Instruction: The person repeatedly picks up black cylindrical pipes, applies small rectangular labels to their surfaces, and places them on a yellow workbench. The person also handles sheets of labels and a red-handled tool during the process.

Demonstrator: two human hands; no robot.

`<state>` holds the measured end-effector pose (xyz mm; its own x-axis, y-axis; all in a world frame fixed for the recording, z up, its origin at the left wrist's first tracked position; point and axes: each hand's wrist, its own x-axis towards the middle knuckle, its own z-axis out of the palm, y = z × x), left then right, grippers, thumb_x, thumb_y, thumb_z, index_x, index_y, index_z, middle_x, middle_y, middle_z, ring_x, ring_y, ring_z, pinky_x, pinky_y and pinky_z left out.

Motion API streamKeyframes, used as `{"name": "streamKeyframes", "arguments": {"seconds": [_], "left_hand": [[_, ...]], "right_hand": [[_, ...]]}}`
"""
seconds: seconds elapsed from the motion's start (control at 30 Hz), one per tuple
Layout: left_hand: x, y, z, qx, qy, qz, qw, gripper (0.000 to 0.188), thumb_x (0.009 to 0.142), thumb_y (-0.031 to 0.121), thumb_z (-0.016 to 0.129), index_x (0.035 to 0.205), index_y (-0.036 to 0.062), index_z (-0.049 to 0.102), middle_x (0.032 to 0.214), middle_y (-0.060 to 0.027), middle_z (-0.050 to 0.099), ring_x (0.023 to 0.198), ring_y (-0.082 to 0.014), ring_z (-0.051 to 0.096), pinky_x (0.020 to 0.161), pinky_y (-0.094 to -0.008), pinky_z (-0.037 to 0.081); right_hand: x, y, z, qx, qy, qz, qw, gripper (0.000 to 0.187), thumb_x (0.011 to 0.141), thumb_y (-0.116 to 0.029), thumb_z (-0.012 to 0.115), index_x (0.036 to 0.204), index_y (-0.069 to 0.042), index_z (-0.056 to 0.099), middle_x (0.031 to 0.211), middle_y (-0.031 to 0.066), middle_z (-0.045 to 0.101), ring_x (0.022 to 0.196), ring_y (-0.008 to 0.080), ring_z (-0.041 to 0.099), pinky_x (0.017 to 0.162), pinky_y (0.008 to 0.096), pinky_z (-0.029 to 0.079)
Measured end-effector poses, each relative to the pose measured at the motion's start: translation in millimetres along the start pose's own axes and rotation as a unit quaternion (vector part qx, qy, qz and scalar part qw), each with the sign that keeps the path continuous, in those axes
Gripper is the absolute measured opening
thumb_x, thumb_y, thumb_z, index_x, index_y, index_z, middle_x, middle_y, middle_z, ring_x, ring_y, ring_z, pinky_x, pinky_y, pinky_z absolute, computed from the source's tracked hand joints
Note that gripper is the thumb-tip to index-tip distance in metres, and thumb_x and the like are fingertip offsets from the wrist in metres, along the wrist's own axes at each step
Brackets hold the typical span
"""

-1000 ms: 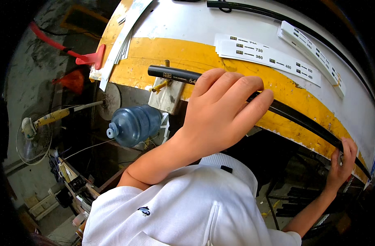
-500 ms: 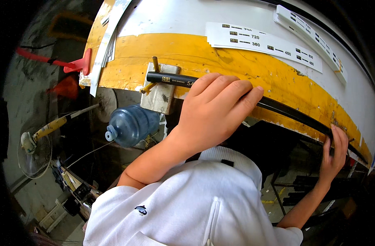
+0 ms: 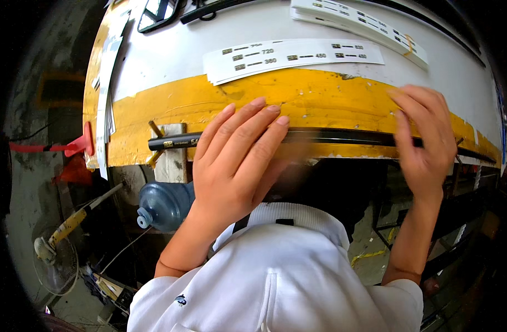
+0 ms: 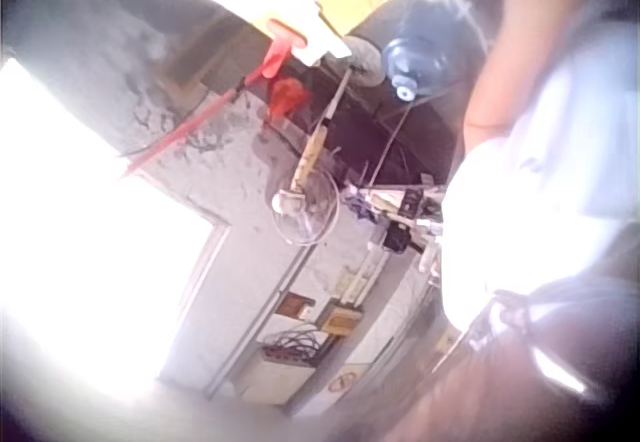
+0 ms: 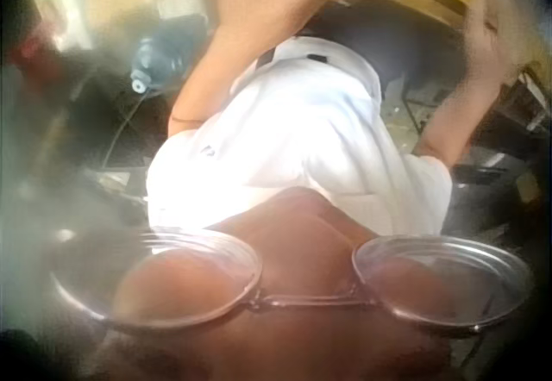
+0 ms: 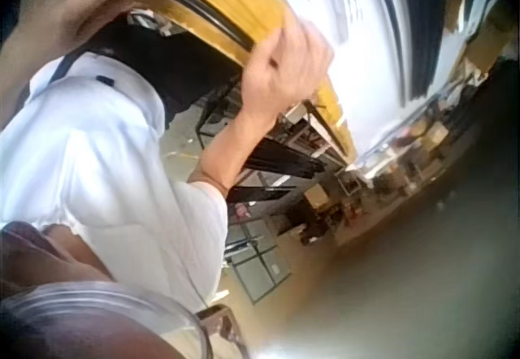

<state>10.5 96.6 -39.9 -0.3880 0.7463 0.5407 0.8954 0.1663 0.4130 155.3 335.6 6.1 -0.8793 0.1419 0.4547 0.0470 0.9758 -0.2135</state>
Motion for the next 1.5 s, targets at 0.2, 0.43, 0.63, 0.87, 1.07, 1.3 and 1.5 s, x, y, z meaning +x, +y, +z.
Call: {"name": "streamKeyframes", "arguments": {"seconds": [0.2, 0.43, 0.63, 0.87, 1.07, 1.3, 1.5], "left_hand": [[9.1, 1.8, -20.5, 0.003, -0.041, -0.011, 0.999, 0.037, 0.084, 0.027, 0.069, 0.113, 0.0040, 0.067, 0.120, -0.0134, 0.065, 0.117, -0.0319, 0.060, 0.103, -0.0451, 0.041], [34.3, 1.3, -35.3, 0.050, -0.118, -0.065, 0.990, 0.043, 0.089, 0.035, 0.064, 0.117, 0.0027, 0.063, 0.128, -0.0119, 0.061, 0.124, -0.0323, 0.055, 0.105, -0.0452, 0.039], [58.6, -9.3, -38.6, 0.118, -0.137, -0.074, 0.981, 0.030, 0.088, 0.022, 0.067, 0.110, 0.0023, 0.065, 0.115, -0.0125, 0.065, 0.112, -0.0324, 0.059, 0.100, -0.0430, 0.043], [78.3, -20.6, -38.9, 0.116, -0.187, -0.086, 0.972, 0.028, 0.087, 0.020, 0.068, 0.107, 0.0013, 0.066, 0.109, -0.0125, 0.066, 0.103, -0.0324, 0.060, 0.092, -0.0407, 0.045], [88.5, -12.8, -32.0, 0.110, -0.186, -0.057, 0.975, 0.030, 0.085, 0.020, 0.070, 0.108, 0.0012, 0.066, 0.112, -0.0129, 0.065, 0.105, -0.0327, 0.060, 0.093, -0.0403, 0.045], [92.7, -6.2, -23.6, 0.110, -0.160, -0.035, 0.980, 0.033, 0.087, 0.023, 0.070, 0.110, 0.0007, 0.065, 0.115, -0.0142, 0.065, 0.106, -0.0330, 0.060, 0.092, -0.0409, 0.047], [100.2, 0.4, -28.9, -0.083, -0.163, -0.078, 0.980, 0.032, 0.089, 0.021, 0.071, 0.109, -0.0028, 0.064, 0.102, -0.0142, 0.067, 0.090, -0.0231, 0.064, 0.078, -0.0310, 0.049]], "right_hand": [[51.3, -17.9, 32.7, 0.013, 0.002, -0.031, 0.999, 0.022, 0.080, 0.001, 0.066, 0.102, -0.002, 0.068, 0.099, 0.0114, 0.064, 0.093, 0.0297, 0.061, 0.082, 0.0359, 0.049], [59.2, -20.6, 60.2, -0.005, -0.043, 0.081, 0.996, 0.025, 0.084, -0.010, 0.067, 0.107, -0.001, 0.067, 0.105, 0.0102, 0.063, 0.101, 0.0289, 0.060, 0.087, 0.0378, 0.048], [56.1, -3.9, 58.9, -0.095, -0.051, 0.067, 0.992, 0.031, 0.081, -0.009, 0.070, 0.111, -0.001, 0.068, 0.110, 0.0076, 0.063, 0.104, 0.0259, 0.060, 0.091, 0.0372, 0.049], [60.7, 12.7, 59.8, -0.220, -0.050, -0.070, 0.972, 0.025, 0.075, -0.001, 0.068, 0.099, -0.005, 0.073, 0.095, 0.0028, 0.067, 0.093, 0.0200, 0.063, 0.083, 0.0304, 0.053], [56.7, 19.5, 55.7, -0.228, -0.015, -0.127, 0.965, 0.012, 0.069, -0.004, 0.069, 0.080, -0.005, 0.068, 0.083, 0.0009, 0.063, 0.083, 0.0165, 0.062, 0.068, 0.0280, 0.053], [48.9, 27.2, 43.4, -0.137, 0.065, -0.112, 0.982, 0.015, 0.066, -0.004, 0.070, 0.080, -0.005, 0.067, 0.088, 0.0023, 0.065, 0.078, 0.0176, 0.062, 0.061, 0.0268, 0.051], [46.6, 7.6, 9.2, -0.041, 0.157, -0.197, 0.967, 0.037, 0.061, -0.001, 0.072, 0.097, 0.005, 0.070, 0.088, 0.0112, 0.060, 0.063, 0.0202, 0.054, 0.048, 0.0277, 0.042]]}}
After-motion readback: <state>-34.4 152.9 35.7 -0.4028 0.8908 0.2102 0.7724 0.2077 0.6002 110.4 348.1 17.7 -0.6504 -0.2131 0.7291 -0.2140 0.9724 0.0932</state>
